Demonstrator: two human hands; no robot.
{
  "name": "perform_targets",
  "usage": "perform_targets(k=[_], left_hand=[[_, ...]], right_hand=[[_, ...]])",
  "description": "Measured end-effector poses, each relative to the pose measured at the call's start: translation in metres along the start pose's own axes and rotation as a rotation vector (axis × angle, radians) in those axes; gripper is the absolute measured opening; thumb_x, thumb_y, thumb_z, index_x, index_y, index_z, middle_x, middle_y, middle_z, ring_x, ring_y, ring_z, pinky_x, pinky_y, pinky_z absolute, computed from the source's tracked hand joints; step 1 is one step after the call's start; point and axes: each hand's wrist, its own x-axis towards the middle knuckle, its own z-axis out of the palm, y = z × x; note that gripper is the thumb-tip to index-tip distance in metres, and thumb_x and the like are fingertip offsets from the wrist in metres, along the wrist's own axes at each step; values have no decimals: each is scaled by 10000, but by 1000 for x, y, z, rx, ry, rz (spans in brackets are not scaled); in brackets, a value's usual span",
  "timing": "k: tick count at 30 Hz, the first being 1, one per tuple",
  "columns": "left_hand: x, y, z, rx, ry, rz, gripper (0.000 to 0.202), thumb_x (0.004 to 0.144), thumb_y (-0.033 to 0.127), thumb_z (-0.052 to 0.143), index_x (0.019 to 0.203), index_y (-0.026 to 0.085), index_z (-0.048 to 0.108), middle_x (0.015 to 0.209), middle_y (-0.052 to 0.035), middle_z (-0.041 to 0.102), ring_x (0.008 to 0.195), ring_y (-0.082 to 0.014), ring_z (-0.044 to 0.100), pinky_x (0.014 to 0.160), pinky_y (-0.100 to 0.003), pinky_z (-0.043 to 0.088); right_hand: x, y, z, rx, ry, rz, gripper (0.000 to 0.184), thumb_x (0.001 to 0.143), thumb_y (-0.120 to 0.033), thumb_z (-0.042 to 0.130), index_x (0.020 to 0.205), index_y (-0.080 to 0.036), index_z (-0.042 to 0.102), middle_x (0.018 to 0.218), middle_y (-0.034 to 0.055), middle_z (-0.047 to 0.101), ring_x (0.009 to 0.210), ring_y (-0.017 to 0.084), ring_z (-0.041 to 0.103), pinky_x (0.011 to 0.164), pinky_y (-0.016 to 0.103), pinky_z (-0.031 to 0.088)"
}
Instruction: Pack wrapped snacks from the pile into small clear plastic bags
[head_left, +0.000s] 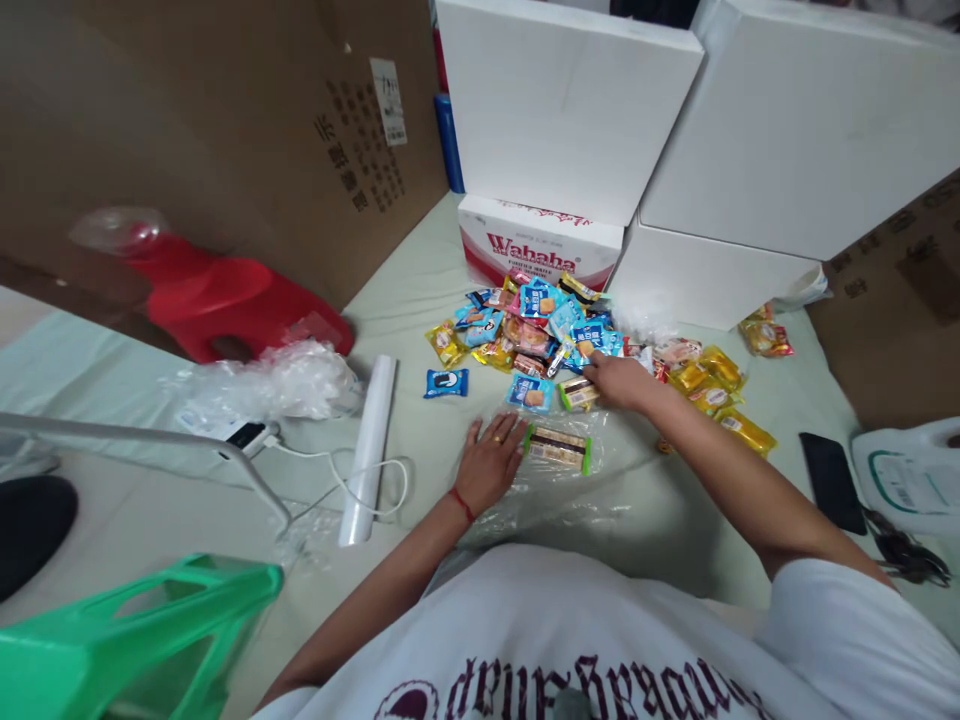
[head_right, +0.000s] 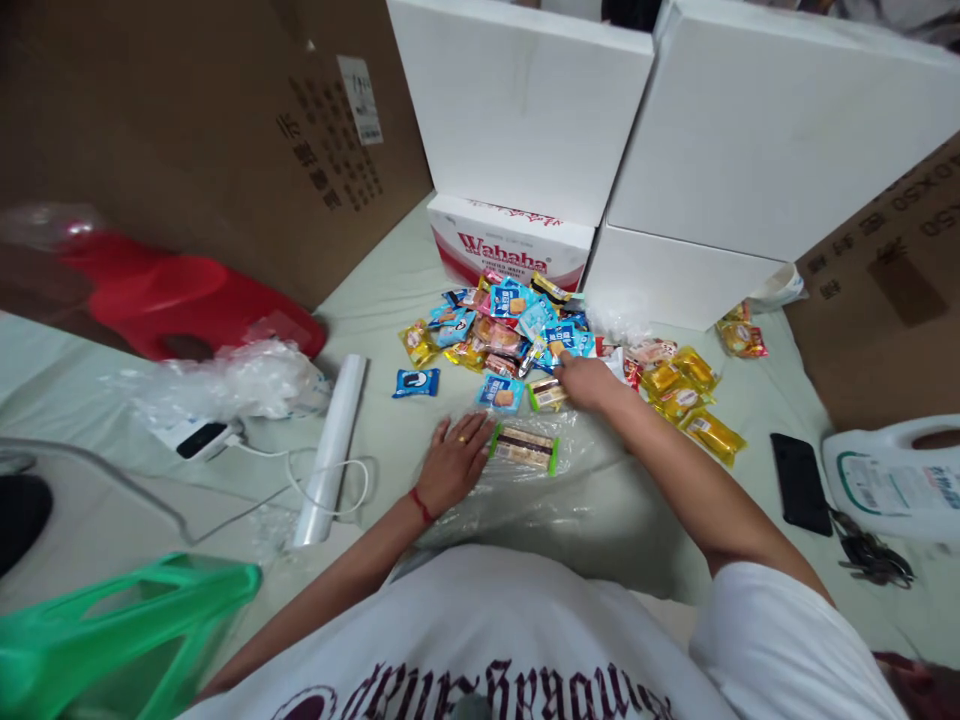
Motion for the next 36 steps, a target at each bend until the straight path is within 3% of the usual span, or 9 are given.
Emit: perform_targets(k=[4,7,11,16,22,26,30,33,36], left_hand=[[7,2,-1,-4,11,-51,471,1063,331,346,1501,257,503,1591,-106,480,1455,-279,450,1183,-548,293],[12,2,1,-8,2,-64,462,1060,327,347,1485,267,520,1587,-100,488,1457,-280,451,1186,-565,278],[11,4,2,3,0,-64,480,1056,325,338,1508,279,494,1611,-99,452,1490,-282,409,1215,-596,214],[6,6,2,31,-12,-62,518,1043,264,316,1544,262,451,1616,-109,441,1492,-282,411,1218,-614,209],[-2,10,1,45,6,-72,531,1048,283,316,1570,267,408,1618,-117,431,1496,-275,410,1229,-640,171],[-4,9,7,35,31,-69,542,1046,288,315,1582,261,387,1618,-121,434,1507,-273,394,1237,-633,170],[-3,-1,5,-63,48,-99,543,1050,280,284,1583,230,371,1626,-130,423,1503,-262,399,1230,-604,239],[-14,-10,-10,-155,170,-122,499,1045,270,298,1507,182,466,1574,-145,491,1513,-268,371,1210,-556,328],[-43,-16,-28,-235,301,-1,412,1029,293,385,1390,193,557,1450,-147,597,1479,-273,409,1198,-529,373]], right_hand=[[-46,22,-4,72,117,158,496,832,-395,781,1239,-158,624,1303,190,561,1115,328,605,844,352,477],[-73,13,-6,177,223,289,559,847,-568,742,1221,-173,611,1214,159,608,1007,298,629,784,334,467],[-78,-50,6,271,92,152,556,842,-653,713,1160,-206,622,1145,120,649,918,257,664,722,302,465],[-57,-114,29,209,-19,50,505,855,-498,760,1210,-171,613,1228,168,631,1042,294,655,803,334,506],[-78,-100,33,163,28,8,360,838,-332,722,1142,-159,639,1172,156,647,1085,312,600,853,367,499],[-100,-94,25,182,95,27,343,853,-335,695,1148,-178,618,1155,147,636,1074,300,578,851,359,481],[-84,-110,23,200,77,-10,379,863,-372,709,1171,-174,611,1181,159,623,1098,313,568,870,373,480],[-76,-115,29,273,20,-10,475,839,-386,757,1236,-179,598,1266,157,596,1127,309,573,867,362,487],[-101,-108,43,423,190,-53,501,910,-426,695,1330,-196,547,1354,149,550,1167,284,554,921,366,479]])
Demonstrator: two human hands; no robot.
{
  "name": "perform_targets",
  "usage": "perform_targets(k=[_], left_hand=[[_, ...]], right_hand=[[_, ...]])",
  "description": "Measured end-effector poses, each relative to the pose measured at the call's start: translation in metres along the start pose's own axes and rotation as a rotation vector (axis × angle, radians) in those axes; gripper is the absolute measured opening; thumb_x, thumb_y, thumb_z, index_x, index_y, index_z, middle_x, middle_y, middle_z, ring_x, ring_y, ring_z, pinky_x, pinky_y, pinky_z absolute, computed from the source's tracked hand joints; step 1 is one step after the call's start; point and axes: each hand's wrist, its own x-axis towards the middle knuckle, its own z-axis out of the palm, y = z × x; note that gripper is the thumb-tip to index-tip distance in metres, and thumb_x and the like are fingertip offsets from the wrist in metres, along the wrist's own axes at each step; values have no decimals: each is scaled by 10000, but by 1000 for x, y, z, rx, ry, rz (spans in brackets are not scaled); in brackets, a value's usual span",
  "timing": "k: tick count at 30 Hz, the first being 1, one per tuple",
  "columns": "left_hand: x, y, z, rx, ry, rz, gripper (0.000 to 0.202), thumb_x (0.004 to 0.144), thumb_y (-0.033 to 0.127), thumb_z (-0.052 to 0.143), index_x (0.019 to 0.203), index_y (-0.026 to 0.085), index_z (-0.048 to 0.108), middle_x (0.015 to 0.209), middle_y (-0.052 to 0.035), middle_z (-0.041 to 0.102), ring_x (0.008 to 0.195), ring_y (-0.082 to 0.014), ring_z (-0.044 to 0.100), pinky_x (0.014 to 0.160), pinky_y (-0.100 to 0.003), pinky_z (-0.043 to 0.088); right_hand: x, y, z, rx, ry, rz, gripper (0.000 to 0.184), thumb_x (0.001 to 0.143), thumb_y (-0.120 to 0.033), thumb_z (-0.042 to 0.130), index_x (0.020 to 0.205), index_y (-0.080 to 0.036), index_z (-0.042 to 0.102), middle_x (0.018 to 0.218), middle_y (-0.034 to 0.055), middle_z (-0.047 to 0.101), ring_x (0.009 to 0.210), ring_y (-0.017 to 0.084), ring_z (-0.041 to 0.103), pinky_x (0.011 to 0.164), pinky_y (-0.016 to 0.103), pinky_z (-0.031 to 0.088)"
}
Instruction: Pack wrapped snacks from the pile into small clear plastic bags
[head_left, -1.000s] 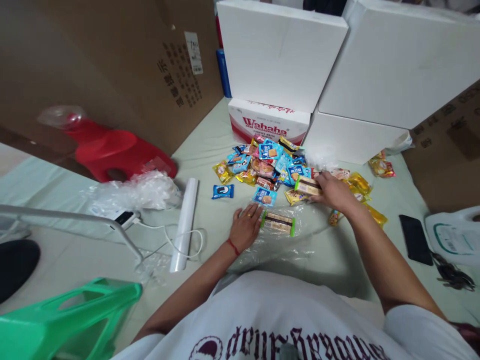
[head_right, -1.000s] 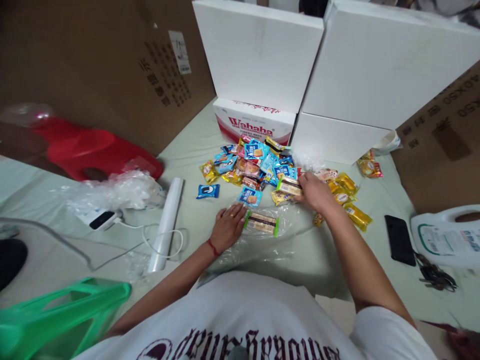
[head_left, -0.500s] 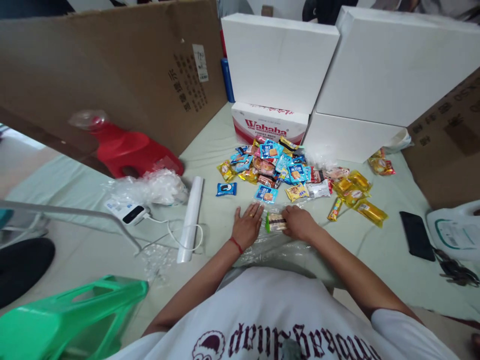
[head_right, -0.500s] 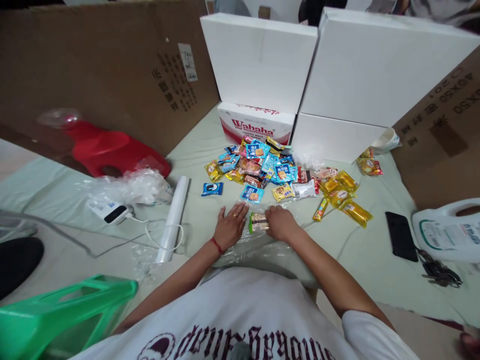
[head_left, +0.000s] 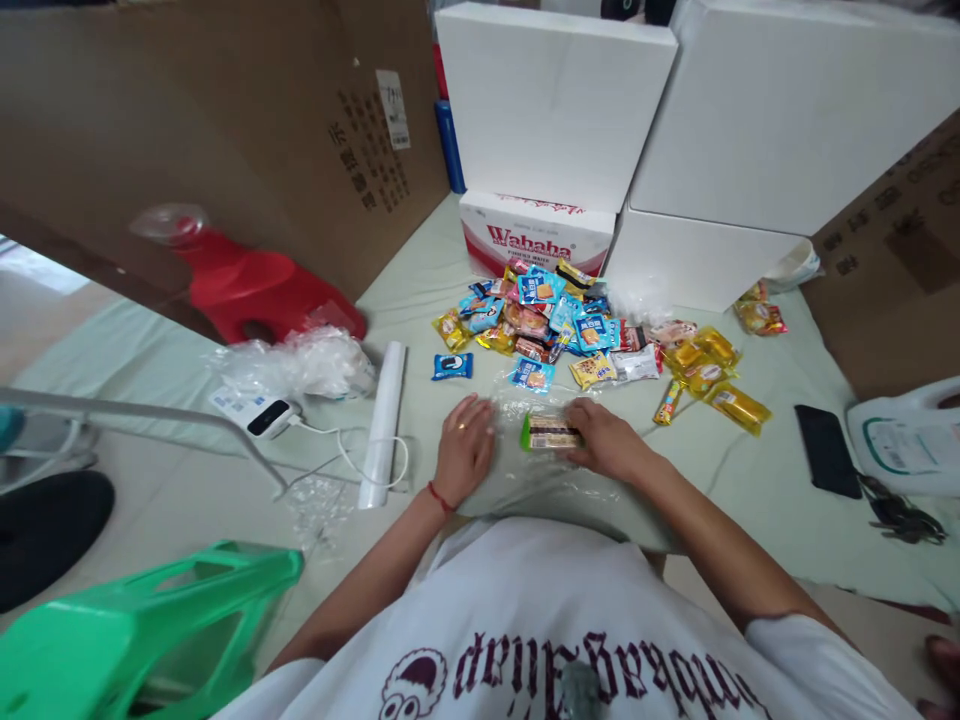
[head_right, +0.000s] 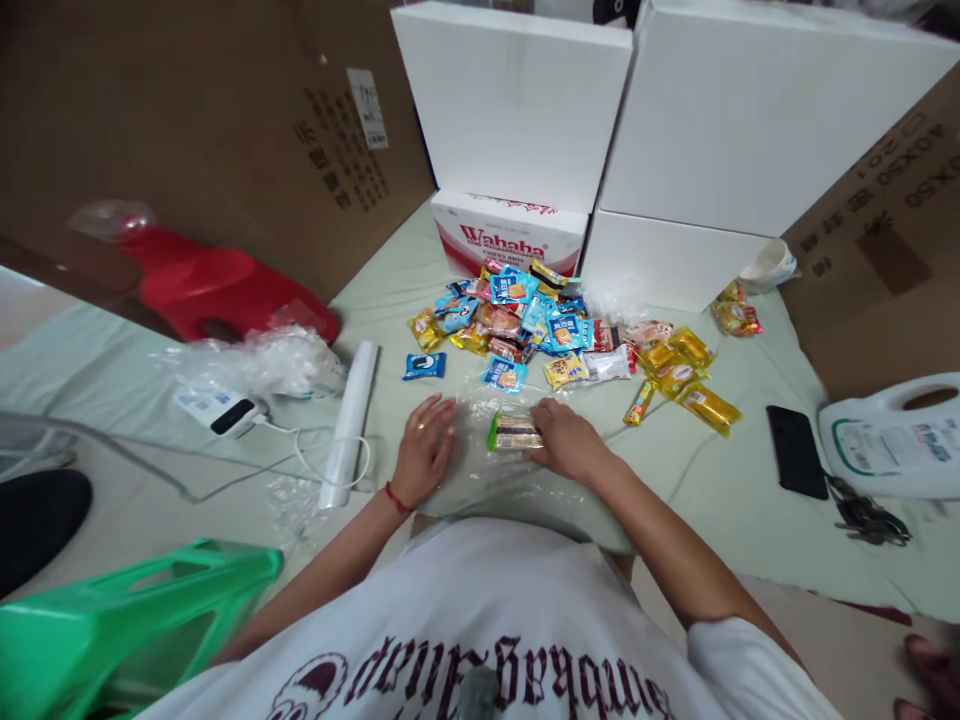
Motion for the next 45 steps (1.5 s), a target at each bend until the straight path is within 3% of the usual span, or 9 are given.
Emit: perform_targets(k=[5,10,17,20,23,26,32,36,45], left_hand=[[-43,-4,-20,-95,-220,349,498,912,513,637,1308,214,599,1451,-180,571,1448,-337,440,1172,-553,394],[-32,-23,-19,-10,-357,212,465,981,437,556,1401,238,576,1324,-141,662,1220,-271,613,1033,-458,469],[10,-21,-16,18,-237,151,687,887,447,621,1517,221,460,1386,-189,564,1311,-344,501,1076,-546,399],[32,-6,-14,-30,-321,239,840,791,443,699,1550,250,396,1629,-174,347,1549,-424,171,1214,-658,127],[52,0,-11,-135,-466,300,547,786,422,735,1305,292,621,1527,-102,523,1572,-422,131,1213,-674,-76],[60,-9,-6,-383,-524,194,300,867,424,681,1109,251,646,1223,-85,697,1425,-338,461,1236,-606,115],[49,-23,7,-394,-502,4,883,686,567,844,1430,216,524,1013,-52,658,954,-240,617,975,-414,427],[49,-21,10,-318,-402,-1,337,876,545,680,990,246,786,891,-58,655,973,-238,578,984,-412,383],[60,-9,27,-637,-157,-429,373,963,461,488,810,191,693,866,-45,716,847,-187,625,811,-308,484]], right_hand=[[-75,17,31,117,38,-248,399,989,-482,580,1256,-188,621,1257,152,621,1130,298,539,994,464,437],[-87,29,65,282,110,-124,348,1068,-391,398,1010,-220,696,1067,122,690,1018,267,586,925,457,458],[-61,44,7,539,94,-127,404,1068,-500,373,888,-223,604,890,71,631,885,210,592,821,345,483],[-48,50,-13,533,93,-157,397,1060,-507,396,876,-216,594,873,67,623,865,202,590,804,328,474],[-33,60,-15,569,102,-85,373,1033,-517,451,863,-212,582,835,52,626,790,182,588,733,297,462],[-20,73,-5,700,32,74,351,994,-539,479,867,-220,551,710,5,621,637,155,564,622,269,439],[-3,91,23,897,-71,415,338,857,-571,549,848,-240,482,498,-76,511,434,133,481,473,237,362],[1,95,23,810,-137,477,289,904,-518,484,841,-236,488,486,-69,504,434,136,477,489,236,362],[37,68,-45,-118,-67,79,273,1025,-323,465,1074,-203,704,1082,130,697,1004,246,638,765,297,420]])
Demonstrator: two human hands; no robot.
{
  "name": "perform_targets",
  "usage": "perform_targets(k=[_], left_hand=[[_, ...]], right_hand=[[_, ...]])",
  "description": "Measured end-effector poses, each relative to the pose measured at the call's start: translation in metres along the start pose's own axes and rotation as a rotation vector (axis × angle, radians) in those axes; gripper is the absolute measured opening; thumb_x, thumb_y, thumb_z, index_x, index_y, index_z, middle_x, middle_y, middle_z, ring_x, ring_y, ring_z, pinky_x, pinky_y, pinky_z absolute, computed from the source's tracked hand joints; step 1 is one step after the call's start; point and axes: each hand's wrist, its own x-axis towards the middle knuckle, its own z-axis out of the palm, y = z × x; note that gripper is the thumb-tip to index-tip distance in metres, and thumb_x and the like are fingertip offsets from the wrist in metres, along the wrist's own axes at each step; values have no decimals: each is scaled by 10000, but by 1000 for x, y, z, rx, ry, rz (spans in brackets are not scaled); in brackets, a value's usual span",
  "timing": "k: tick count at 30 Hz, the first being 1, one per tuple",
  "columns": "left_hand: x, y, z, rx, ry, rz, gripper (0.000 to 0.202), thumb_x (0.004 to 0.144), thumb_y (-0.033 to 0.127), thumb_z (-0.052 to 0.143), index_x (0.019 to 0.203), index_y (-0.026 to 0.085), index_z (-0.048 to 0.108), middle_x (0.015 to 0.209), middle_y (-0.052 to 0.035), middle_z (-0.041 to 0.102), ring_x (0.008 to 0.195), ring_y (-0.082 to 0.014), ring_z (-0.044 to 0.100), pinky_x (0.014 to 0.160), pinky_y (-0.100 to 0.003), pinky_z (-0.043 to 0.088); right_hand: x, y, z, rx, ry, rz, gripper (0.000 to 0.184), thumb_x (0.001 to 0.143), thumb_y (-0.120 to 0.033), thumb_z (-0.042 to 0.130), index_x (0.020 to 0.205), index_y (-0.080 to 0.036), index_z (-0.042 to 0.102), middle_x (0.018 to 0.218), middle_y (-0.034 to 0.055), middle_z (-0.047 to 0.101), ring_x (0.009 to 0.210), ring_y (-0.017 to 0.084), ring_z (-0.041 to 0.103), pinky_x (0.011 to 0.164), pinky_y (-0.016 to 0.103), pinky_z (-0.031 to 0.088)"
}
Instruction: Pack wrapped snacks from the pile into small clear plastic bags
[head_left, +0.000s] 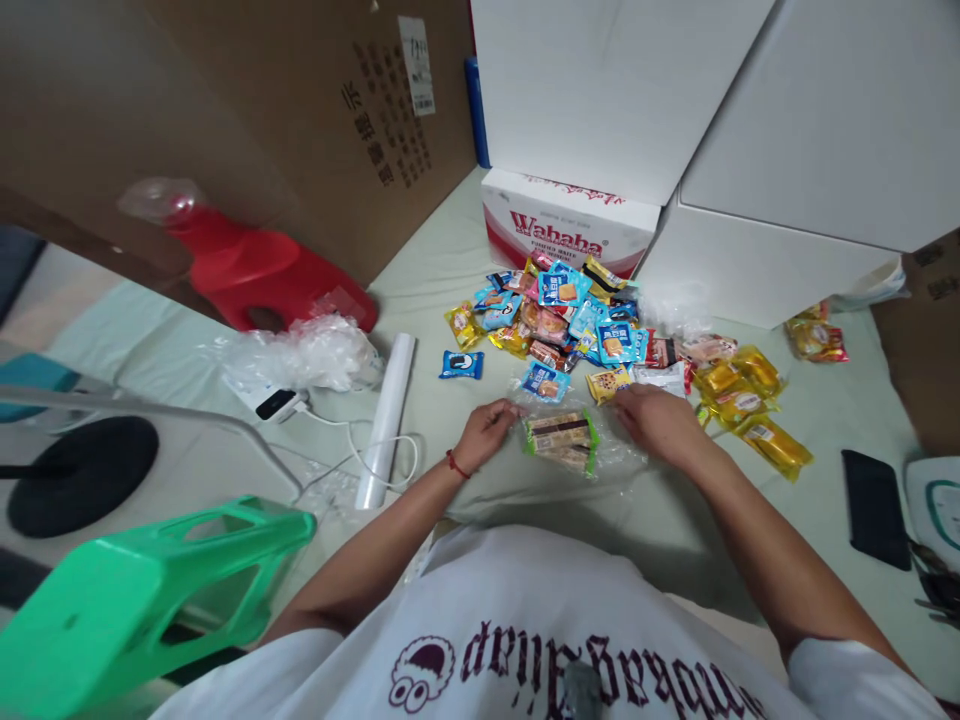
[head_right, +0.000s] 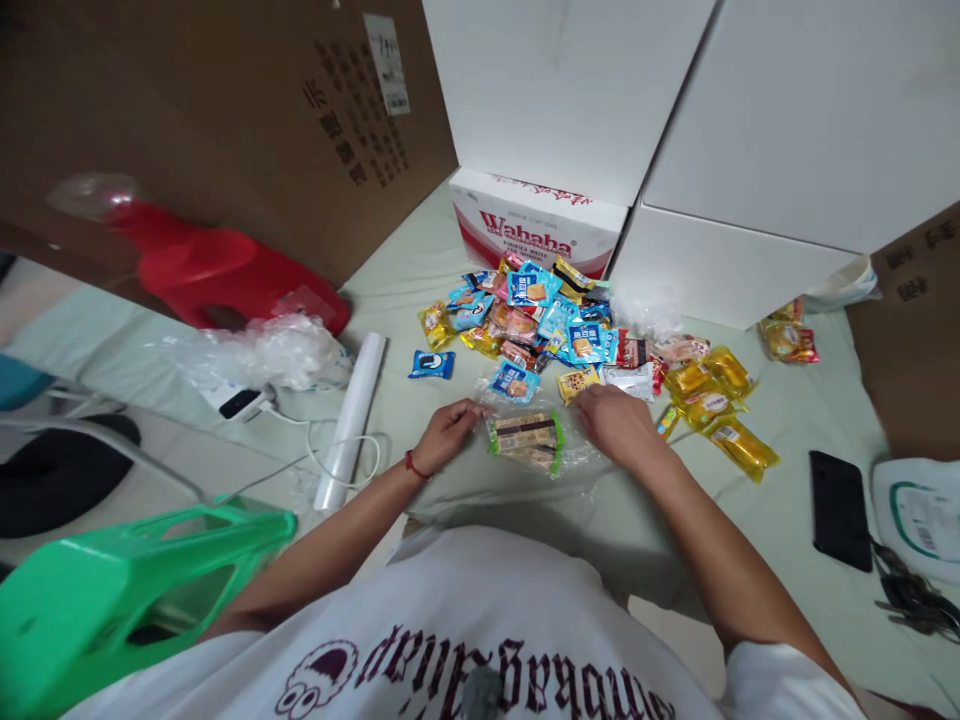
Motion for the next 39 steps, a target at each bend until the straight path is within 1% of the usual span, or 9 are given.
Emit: perform_targets(k=[4,10,13,16,19,23,29,34,39], left_hand=[[-2,1,10,144,139,-39,382,969,446,462,756,196,657,624,18,567,651,-150,522,666,-265,411],[-12,2,18,330,345,-27,385,1003,379,425,667,218,523,563,39,440,589,-151,457,682,-295,359],[-11,3,24,416,401,-52,377,1005,363,434,659,226,487,564,27,455,597,-167,458,711,-323,364],[-6,4,29,549,455,-86,324,972,340,501,673,220,539,735,-46,608,806,-224,551,784,-362,385],[-5,3,30,645,549,-135,246,920,329,576,705,212,603,1018,-107,667,1050,-297,535,861,-414,390],[-9,-1,28,636,562,-145,146,873,315,615,961,206,654,1146,-122,648,1147,-329,525,936,-455,395],[-5,-4,21,574,429,-120,730,807,417,699,1448,149,476,1051,-127,705,1083,-359,563,939,-475,373],[1,-9,11,527,325,-130,131,840,316,651,893,215,716,703,-55,660,892,-286,566,895,-433,354],[-3,-9,-6,398,381,-31,86,802,208,600,721,209,628,833,-58,663,895,-230,565,886,-378,404]], right_hand=[[28,-32,4,63,-74,-314,341,1005,-336,560,1310,-205,638,1202,126,664,1117,251,601,836,295,432],[19,-36,33,136,-197,-264,243,1026,-337,527,1119,-212,714,1042,88,703,971,221,633,808,280,413],[23,-26,32,127,-58,-154,288,1048,-315,467,1191,-203,691,1136,104,686,1051,231,604,864,292,408],[42,-24,27,10,84,8,381,1018,-413,535,1290,-167,638,1197,153,663,1148,299,537,921,355,391],[63,-33,27,-59,8,-6,405,953,-488,629,1201,-171,679,1162,163,682,1166,343,501,930,406,370],[74,-41,26,11,-27,-58,200,980,-283,564,999,-171,729,1048,136,716,1130,314,521,924,393,347],[43,-45,10,85,6,-151,251,1029,-270,471,1076,-164,694,1052,107,667,924,202,605,780,280,376],[1,-79,37,1,-60,-271,334,1057,-286,449,1333,-274,636,1048,79,665,865,201,612,692,277,363],[-13,-97,70,-62,-18,-344,446,1026,-231,502,1468,-264,543,1176,130,647,1039,263,586,790,317,426]])
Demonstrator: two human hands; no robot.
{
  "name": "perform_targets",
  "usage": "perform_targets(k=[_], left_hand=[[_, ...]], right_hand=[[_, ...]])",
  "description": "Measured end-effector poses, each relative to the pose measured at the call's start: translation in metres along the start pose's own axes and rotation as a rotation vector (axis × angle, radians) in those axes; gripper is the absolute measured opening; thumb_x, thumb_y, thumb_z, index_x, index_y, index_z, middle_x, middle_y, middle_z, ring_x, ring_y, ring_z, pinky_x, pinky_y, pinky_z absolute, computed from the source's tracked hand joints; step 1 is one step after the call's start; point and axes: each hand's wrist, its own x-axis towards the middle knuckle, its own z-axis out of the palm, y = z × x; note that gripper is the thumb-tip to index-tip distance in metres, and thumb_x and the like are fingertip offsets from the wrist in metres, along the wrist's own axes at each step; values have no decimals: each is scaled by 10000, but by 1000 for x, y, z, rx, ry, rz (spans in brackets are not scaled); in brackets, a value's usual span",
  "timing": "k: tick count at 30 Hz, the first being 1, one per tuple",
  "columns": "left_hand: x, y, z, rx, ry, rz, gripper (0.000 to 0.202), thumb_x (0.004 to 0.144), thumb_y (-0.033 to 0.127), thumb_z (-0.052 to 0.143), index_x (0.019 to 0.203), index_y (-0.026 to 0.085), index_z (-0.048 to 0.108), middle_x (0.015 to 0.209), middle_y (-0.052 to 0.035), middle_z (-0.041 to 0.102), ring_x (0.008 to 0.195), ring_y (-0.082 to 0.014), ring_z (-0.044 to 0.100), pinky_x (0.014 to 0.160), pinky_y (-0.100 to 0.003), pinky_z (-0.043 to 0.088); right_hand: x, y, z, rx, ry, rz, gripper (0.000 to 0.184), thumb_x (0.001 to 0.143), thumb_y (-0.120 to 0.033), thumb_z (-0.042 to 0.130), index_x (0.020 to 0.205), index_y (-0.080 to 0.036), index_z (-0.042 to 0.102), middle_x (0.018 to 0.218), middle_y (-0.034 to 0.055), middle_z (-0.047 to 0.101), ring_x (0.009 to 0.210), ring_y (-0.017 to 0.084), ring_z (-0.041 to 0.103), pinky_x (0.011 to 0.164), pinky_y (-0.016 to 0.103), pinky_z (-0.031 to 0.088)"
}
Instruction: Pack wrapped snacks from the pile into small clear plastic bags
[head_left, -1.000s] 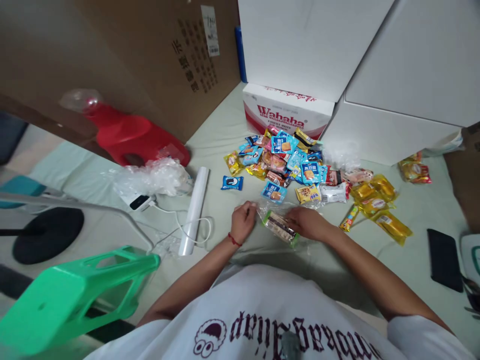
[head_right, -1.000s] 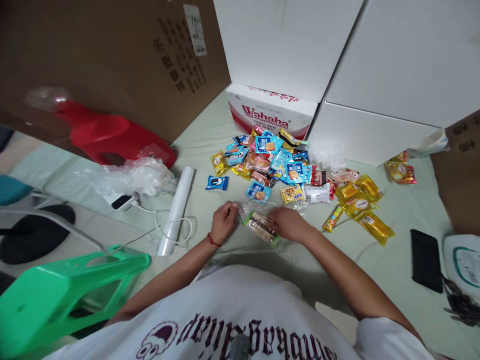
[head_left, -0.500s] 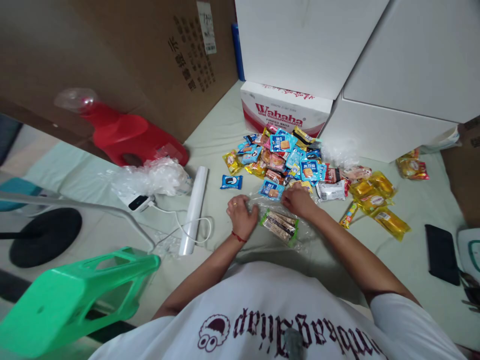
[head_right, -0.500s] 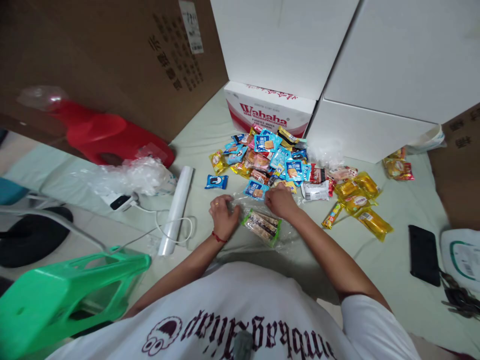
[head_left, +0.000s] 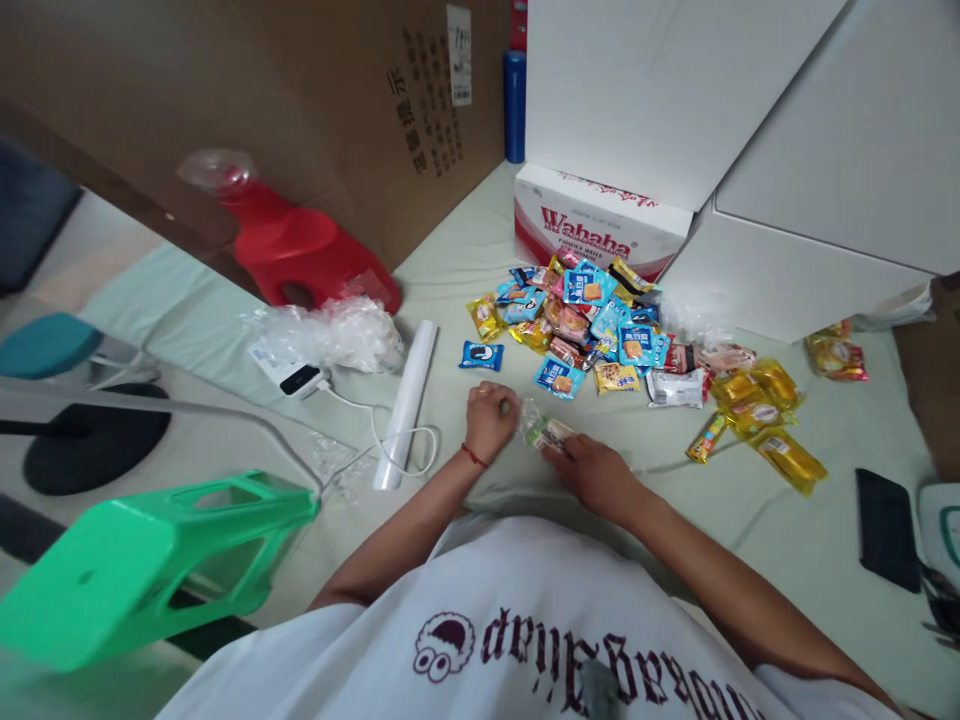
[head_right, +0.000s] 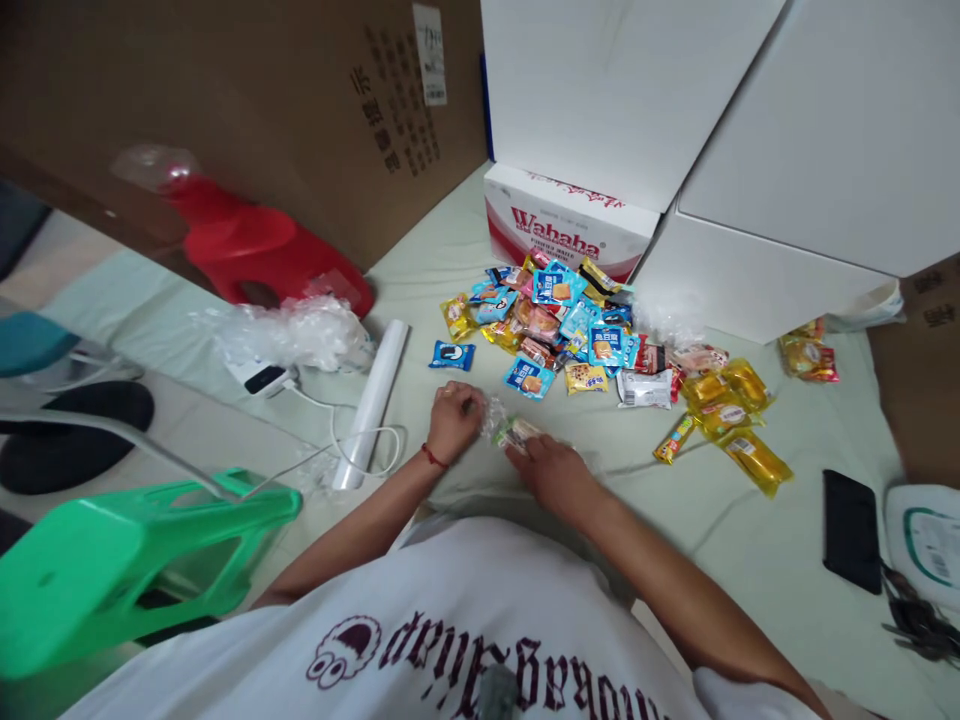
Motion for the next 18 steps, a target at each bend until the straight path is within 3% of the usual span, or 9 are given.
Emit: perform_targets(k=[4,6,10,13,15,18], left_hand=[[-4,12,-14,-287,-171,-76,116,863,298,566,787,211,583,716,10,609,684,-160,545,681,-281,427],[-12,26,-13,-295,-239,-56,131,880,309,564,801,208,591,680,19,591,653,-154,541,648,-273,427],[-37,53,6,-94,-382,203,183,913,208,508,850,199,680,876,-65,687,855,-208,626,783,-333,497],[-54,58,20,55,-396,337,270,964,192,450,952,195,720,1040,-115,691,1004,-243,618,886,-388,521],[-60,56,25,140,-378,379,273,971,190,462,1028,212,728,1110,-117,681,1056,-250,592,903,-397,527],[-65,51,27,244,-354,389,281,962,178,492,1096,250,729,1155,-102,675,1056,-250,563,861,-387,530]], right_hand=[[3,-2,4,-42,9,2,499,1012,-170,494,1500,-269,518,1214,145,619,1070,278,567,883,375,449],[5,-4,3,-21,15,6,472,1013,-159,483,1470,-252,553,1201,148,619,1083,283,559,915,398,452],[0,-3,0,137,71,28,344,1007,-150,457,1246,-176,702,1183,153,636,1105,284,550,967,423,458],[-17,10,0,417,157,-24,310,1022,-237,453,1178,-211,719,1206,119,655,1125,264,570,994,423,473],[-30,22,6,536,308,132,344,1044,-311,414,1246,-238,682,1190,111,664,1112,258,588,987,430,484],[-45,35,23,417,484,508,422,1001,-381,494,1353,-176,606,1194,165,640,1111,306,559,998,489,457]])
